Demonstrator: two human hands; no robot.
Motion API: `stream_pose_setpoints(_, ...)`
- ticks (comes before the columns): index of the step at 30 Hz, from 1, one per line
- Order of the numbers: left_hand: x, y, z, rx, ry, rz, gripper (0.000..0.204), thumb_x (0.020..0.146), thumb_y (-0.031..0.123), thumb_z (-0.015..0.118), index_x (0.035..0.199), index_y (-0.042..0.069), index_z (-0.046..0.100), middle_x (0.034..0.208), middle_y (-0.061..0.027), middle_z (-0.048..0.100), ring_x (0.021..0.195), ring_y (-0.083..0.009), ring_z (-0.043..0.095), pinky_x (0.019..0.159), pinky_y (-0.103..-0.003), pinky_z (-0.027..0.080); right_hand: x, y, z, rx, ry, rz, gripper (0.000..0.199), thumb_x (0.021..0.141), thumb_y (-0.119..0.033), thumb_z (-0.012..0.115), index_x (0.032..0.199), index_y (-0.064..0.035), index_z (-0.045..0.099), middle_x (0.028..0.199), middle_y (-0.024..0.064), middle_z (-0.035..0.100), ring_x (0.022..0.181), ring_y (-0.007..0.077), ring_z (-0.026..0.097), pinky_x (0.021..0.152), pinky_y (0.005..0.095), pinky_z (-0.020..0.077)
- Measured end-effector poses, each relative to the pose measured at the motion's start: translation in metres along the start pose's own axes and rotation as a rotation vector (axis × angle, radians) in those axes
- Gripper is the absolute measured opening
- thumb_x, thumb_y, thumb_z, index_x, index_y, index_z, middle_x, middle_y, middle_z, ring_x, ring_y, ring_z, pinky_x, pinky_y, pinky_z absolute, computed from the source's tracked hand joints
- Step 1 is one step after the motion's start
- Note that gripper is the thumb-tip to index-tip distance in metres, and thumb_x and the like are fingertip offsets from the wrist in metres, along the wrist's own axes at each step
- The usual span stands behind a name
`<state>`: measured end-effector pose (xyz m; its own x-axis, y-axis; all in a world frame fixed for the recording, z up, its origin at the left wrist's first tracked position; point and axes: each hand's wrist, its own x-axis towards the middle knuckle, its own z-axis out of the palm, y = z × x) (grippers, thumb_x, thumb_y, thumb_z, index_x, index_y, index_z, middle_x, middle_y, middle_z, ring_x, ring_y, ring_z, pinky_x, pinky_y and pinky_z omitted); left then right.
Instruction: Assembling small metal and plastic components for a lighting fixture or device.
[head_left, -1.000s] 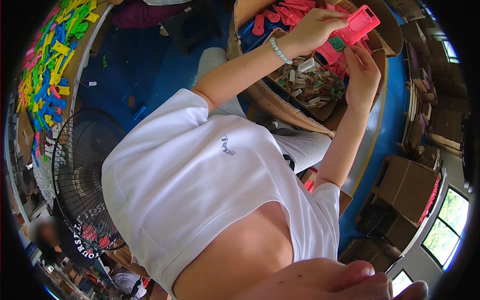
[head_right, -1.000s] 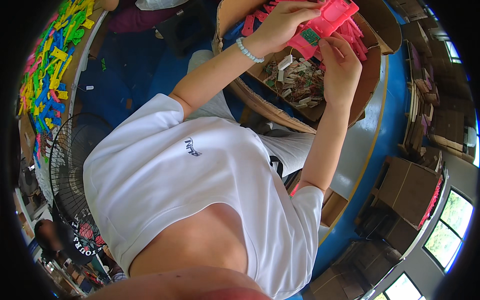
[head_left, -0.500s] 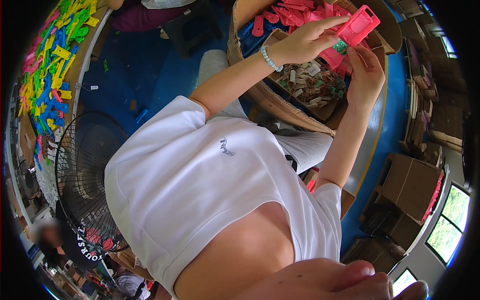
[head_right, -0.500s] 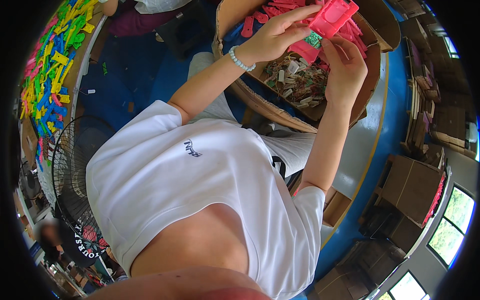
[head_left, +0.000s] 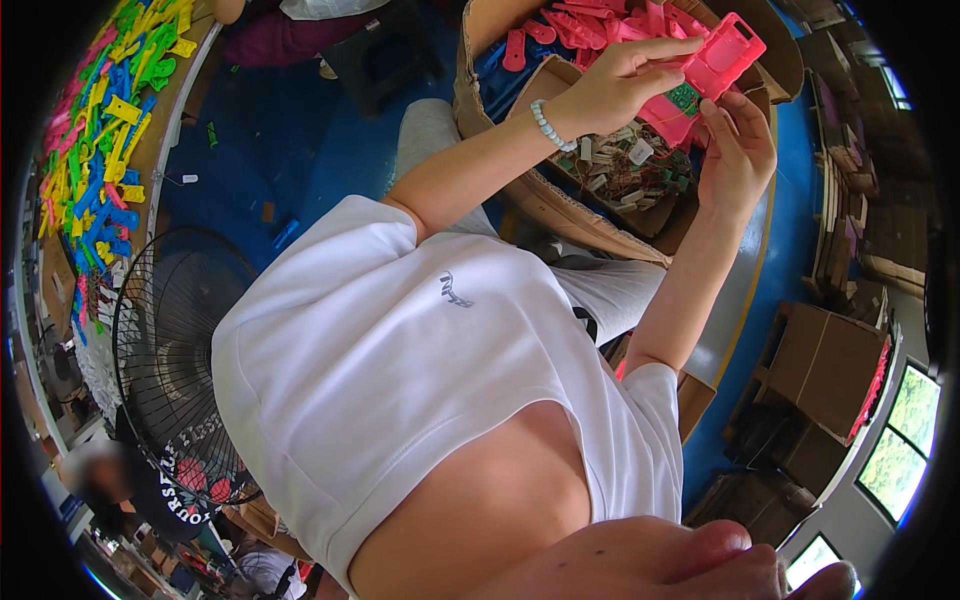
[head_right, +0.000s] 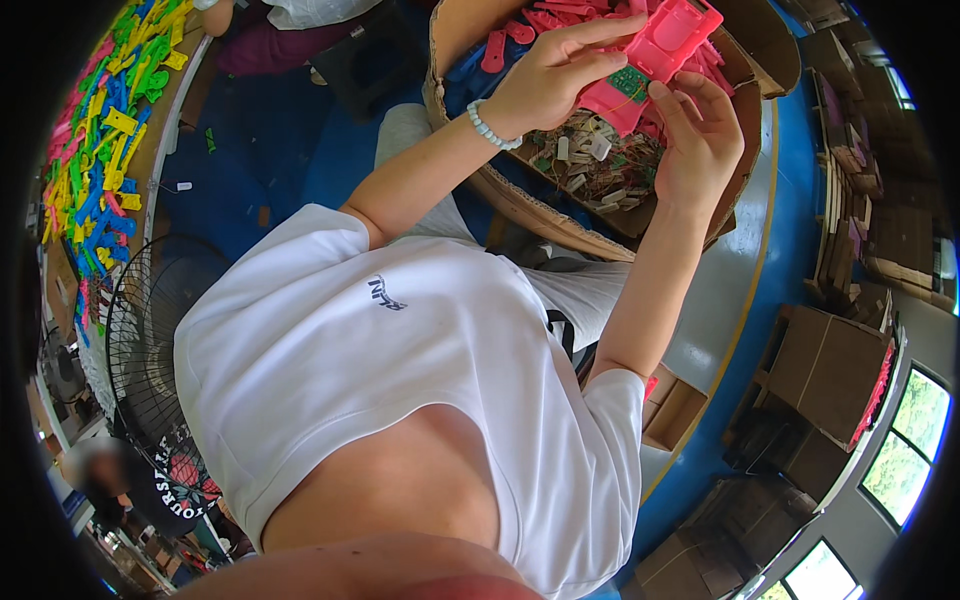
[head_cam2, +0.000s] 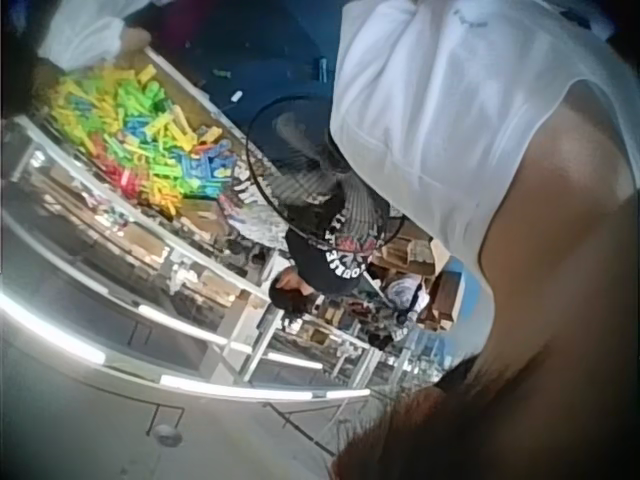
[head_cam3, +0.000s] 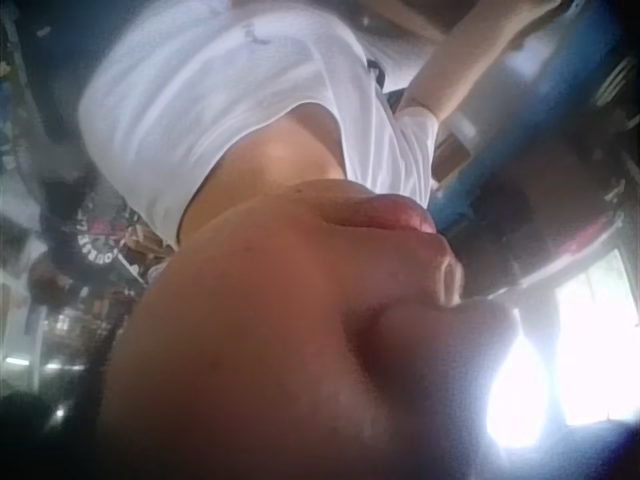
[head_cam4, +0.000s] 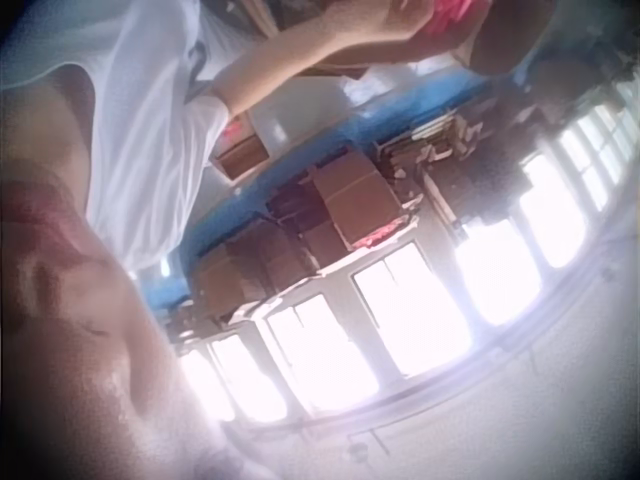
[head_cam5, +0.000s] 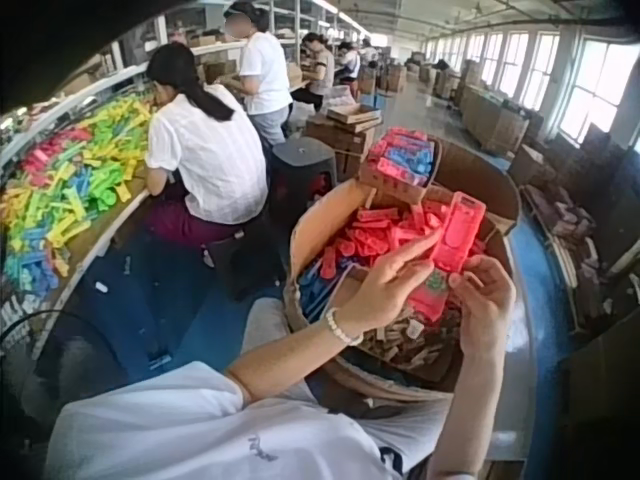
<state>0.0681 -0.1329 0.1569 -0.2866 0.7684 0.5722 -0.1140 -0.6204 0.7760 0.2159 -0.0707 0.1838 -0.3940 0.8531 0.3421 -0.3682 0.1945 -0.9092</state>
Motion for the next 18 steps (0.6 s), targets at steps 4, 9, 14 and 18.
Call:
stream_pose_setpoints(4, 0.001, -0.008, 0.003, -0.194, 0.003, -0.109, 0.041, 0.092, 0.003, 0.054, 0.133, 0.002, 0.05, 0.123, -0.0088, 0.06, 0.103, -0.0082, 0.058, 0.092, -0.023, 0.047, 0.0, 0.002, -0.005, 0.064, -0.02, 0.032, 0.019, 0.081, 0.009, 0.066, 0.098, 0.0064, 0.059, 0.095, 0.0124, 0.063, 0.088, 0.0176, 0.064, 0.078, 0.027, 0.0559)
stream_pose_setpoints(9, 0.001, -0.013, 0.005, -0.432, 0.014, -0.158, 0.043, 0.092, -0.001, 0.052, 0.135, 0.001, 0.047, 0.117, -0.0084, 0.062, 0.104, -0.0124, 0.06, 0.095, -0.028, 0.047, -0.003, 0.005, -0.005, 0.085, 0.007, 0.03, 0.018, 0.081, 0.009, 0.066, 0.098, 0.0072, 0.06, 0.099, 0.0139, 0.064, 0.089, 0.0183, 0.065, 0.08, 0.027, 0.0552)
stream_pose_setpoints(14, -0.002, -0.006, 0.006, -0.214, -0.007, -0.12, 0.043, 0.092, 0.001, 0.053, 0.135, 0.003, 0.048, 0.114, -0.0067, 0.063, 0.103, -0.0083, 0.058, 0.09, -0.023, 0.047, -0.007, -0.002, -0.008, -0.009, 0.013, -0.002, 0.018, 0.081, 0.009, 0.067, 0.098, 0.0078, 0.061, 0.098, 0.0136, 0.065, 0.088, 0.0173, 0.064, 0.08, 0.0255, 0.0535)
stream_pose_setpoints(18, -0.002, -0.005, 0.011, -0.096, 0.016, -0.113, 0.043, 0.092, 0.003, 0.055, 0.135, 0.004, 0.049, 0.114, -0.0046, 0.063, 0.102, -0.0042, 0.056, 0.086, -0.019, 0.046, -0.008, -0.003, -0.007, -0.066, 0.035, -0.025, 0.019, 0.08, 0.008, 0.068, 0.098, 0.0078, 0.062, 0.095, 0.0124, 0.065, 0.089, 0.0161, 0.063, 0.078, 0.0239, 0.0519)
